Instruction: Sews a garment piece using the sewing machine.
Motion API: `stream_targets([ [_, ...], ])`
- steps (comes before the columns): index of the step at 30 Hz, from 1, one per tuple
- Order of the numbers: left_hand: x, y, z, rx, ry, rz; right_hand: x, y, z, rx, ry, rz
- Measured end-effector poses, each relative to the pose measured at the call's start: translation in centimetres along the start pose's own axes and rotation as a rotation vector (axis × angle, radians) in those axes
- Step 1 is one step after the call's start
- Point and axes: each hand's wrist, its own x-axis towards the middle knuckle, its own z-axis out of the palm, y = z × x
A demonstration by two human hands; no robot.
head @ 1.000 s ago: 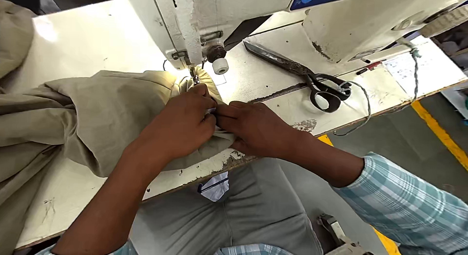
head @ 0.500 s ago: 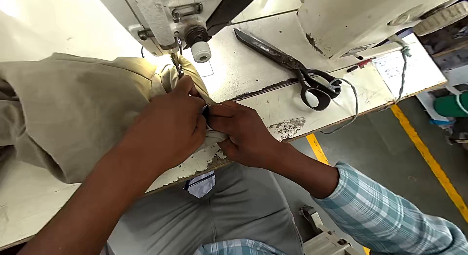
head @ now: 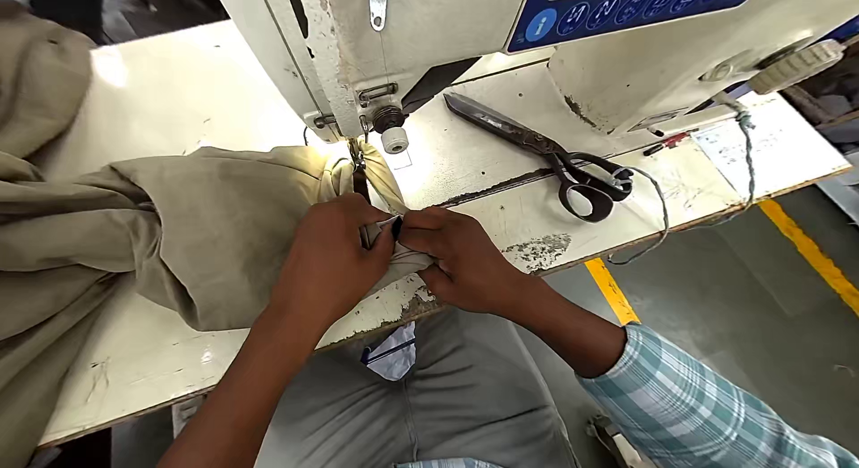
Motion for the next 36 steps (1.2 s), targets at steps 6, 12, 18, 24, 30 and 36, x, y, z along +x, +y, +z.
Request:
stream_targets([
  [6,-0.4,0.4,0.3,0.032,-0.078,0.06,0.0,0.6,-0.1,0.022,-0.033,-0.052],
  [12,-0.8,0.2,0.1,0.107,-0.15,0.121,-1.6,-2.9,-2.8,0.118,0.189,0.374],
  [18,-1.0,0.1,0.0,0.217,-0.135,0.195,0.6,-4.7,-1.5,-0.087,0.15,0.394],
  [24,-0.7,-0.9,-0.1,0.161,-0.139,0.235,4.5,-0.2,-4.0,-0.008,0.051,0.384],
  [30,-0.5,-1.0,0.0,0.162,-0.136,0.227,10.6,4.8,-1.0,-0.128,0.07,0.55],
  [36,-1.0,-1.6,0.1,0.102,-0.09,0.176,8.0,2.6,-2.7,-0.017,0.156,0.473],
])
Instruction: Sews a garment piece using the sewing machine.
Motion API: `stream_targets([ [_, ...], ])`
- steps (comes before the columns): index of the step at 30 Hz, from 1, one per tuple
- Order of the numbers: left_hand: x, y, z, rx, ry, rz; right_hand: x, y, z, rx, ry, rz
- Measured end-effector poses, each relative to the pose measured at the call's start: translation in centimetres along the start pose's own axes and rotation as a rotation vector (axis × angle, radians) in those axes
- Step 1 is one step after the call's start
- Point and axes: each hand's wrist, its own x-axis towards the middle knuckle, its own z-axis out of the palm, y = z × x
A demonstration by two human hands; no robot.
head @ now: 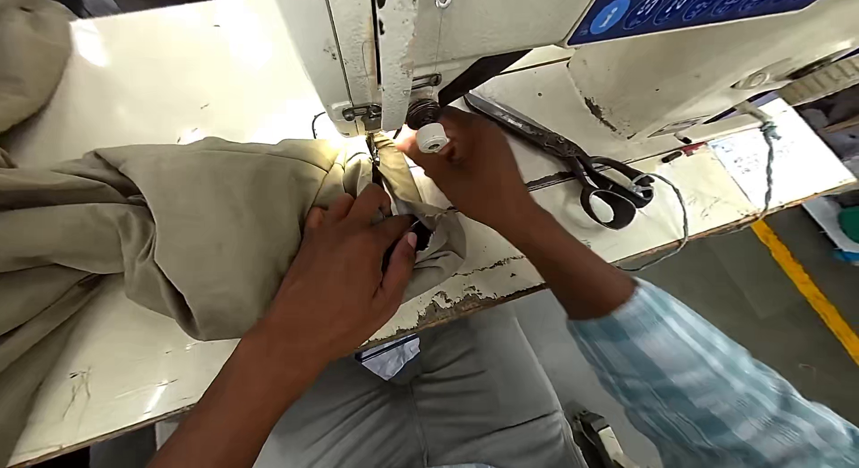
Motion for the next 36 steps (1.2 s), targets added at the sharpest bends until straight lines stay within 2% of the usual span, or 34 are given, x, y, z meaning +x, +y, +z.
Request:
stream_targets([
  [4,-0.1,-0.1,0.2,-0.004,0.013,0.014,-3.6,-1.6,-2.9,-0.078,-0.256,0.03],
  [7,0.0,-0.1,0.5,0.029,0.034,0.026,-3.3,-1.9,-4.1,-0.123,-0.402,0.042],
  [10,0.0,-0.1,0.7,0.034,0.053,0.034,-0.9,-2.4,-4.8,0.079,-0.639,0.248],
  [12,0.0,-0.1,0.8,0.027,0.06,0.038,0.3,-2.6,-4.9,0.201,-0.736,0.409],
  [15,0.0,-0.1,0.8,0.035,0.06,0.035,0.9,-2.3,-5.0,0.241,-0.828,0.468],
  [20,-0.1,0.0,0.8,0.054,0.059,0.051,0.8,-3.0,-4.9,0.227,-0.763,0.541],
  [25,-0.1,-0.2,0.9,0.061,0.062,0.061,1.0,-3.7,-4.7,0.169,-0.69,0.513],
  [31,-0.3,-0.1,1.1,0.08,0.083,0.068,0.3,-4.3,-3.9,-0.001,-0.646,0.381],
  [36,-0.5,-0.1,1.3,0.082,0.109,0.065,-0.1,-4.3,-3.6,-0.22,-0.512,0.144],
])
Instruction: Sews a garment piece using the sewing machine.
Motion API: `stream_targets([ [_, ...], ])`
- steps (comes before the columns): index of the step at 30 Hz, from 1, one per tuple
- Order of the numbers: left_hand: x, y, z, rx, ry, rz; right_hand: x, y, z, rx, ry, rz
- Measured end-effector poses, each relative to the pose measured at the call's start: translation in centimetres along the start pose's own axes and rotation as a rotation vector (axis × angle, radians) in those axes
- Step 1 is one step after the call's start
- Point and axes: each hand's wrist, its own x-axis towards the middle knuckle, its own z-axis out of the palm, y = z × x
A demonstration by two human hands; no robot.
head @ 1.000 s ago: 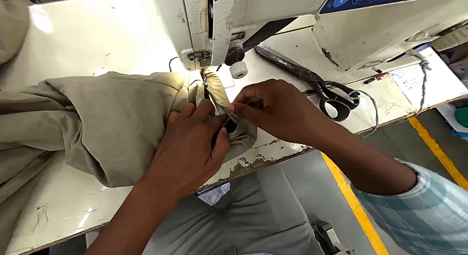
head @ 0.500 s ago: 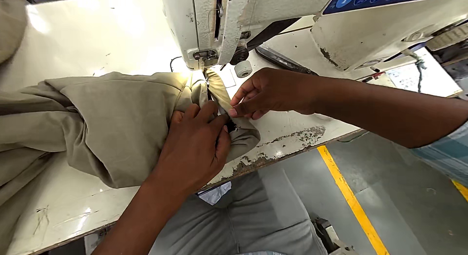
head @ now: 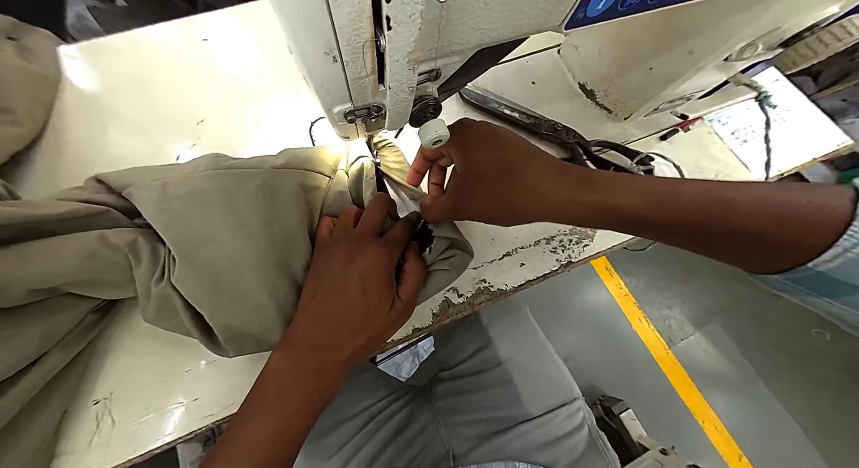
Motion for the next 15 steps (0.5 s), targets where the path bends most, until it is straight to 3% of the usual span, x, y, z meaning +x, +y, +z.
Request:
stream_targets([
  [4,0.0,-0.2,0.1,0.001,0.034,0.01,-1.2,-0.7,1.0,-0.156,0.057,-0.217],
  [8,0.1,-0.1,0.1,0.011,0.024,0.017,-1.1,-1.0,0.5,-0.245,-0.15,-0.258],
  [9,0.2,-0.1,0.0,0.013,0.018,0.017,-0.8,-0.6,0.2,-0.223,-0.123,-0.253],
  [12,0.4,-0.3,-0.1,0.016,0.009,0.019,1.1,1.4,0.6,-0.179,0.198,-0.206],
  [15,0.4,-0.4,-0.1,0.015,0.009,0.028,3.5,2.4,1.5,-0.086,0.316,-0.117],
])
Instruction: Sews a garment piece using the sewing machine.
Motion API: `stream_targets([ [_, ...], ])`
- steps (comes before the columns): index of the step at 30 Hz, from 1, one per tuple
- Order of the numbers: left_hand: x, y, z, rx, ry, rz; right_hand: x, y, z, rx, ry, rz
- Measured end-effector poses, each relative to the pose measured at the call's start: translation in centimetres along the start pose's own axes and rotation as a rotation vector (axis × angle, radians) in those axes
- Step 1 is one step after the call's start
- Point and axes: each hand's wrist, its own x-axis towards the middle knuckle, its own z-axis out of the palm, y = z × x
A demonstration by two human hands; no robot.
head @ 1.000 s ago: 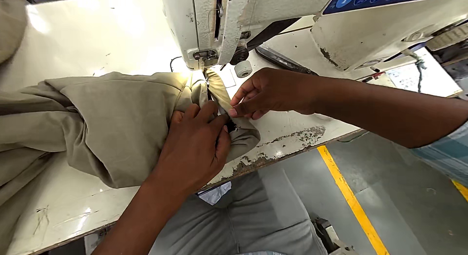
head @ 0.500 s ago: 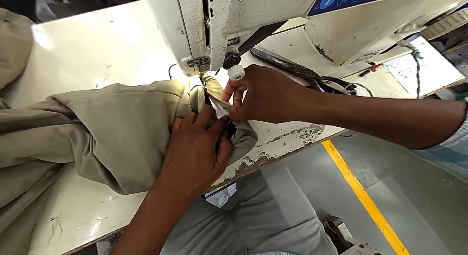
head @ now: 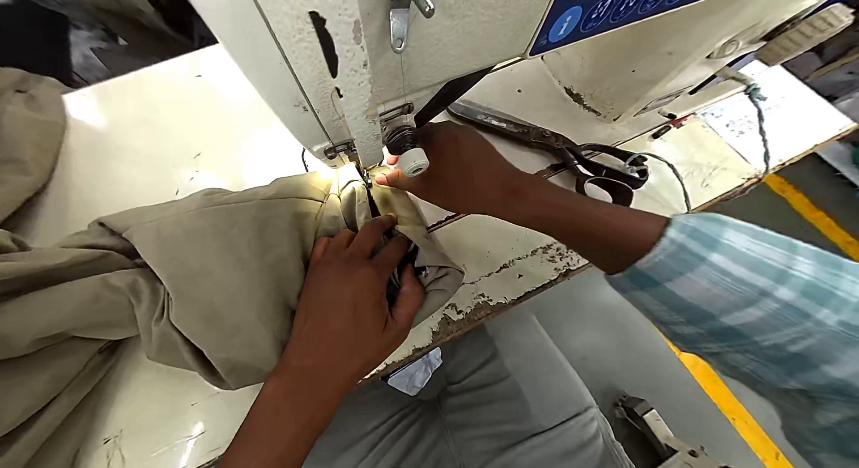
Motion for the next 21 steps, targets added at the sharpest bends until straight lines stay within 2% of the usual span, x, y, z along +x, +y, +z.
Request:
stream_targets([
  [4,0.0,0.0,0.0,0.002,0.002,0.021,1.4,0.8,2.4,0.125,0.126,0.052],
  [8,0.1,0.0,0.0,0.033,0.011,0.019,0.8,0.8,2.1,0.163,0.191,0.026],
  [10,0.0,-0.2,0.3,0.051,0.028,0.006,-0.9,0.5,1.1,0.245,0.136,0.007],
  [14,-0.2,-0.2,0.3,0.041,0.029,-0.006,-4.5,-1.2,-0.5,0.24,-0.167,0.06],
  [21,-0.2,-0.3,0.5,0.023,0.042,-0.01,-3.7,-2.2,-1.2,0.116,-0.198,0.069],
])
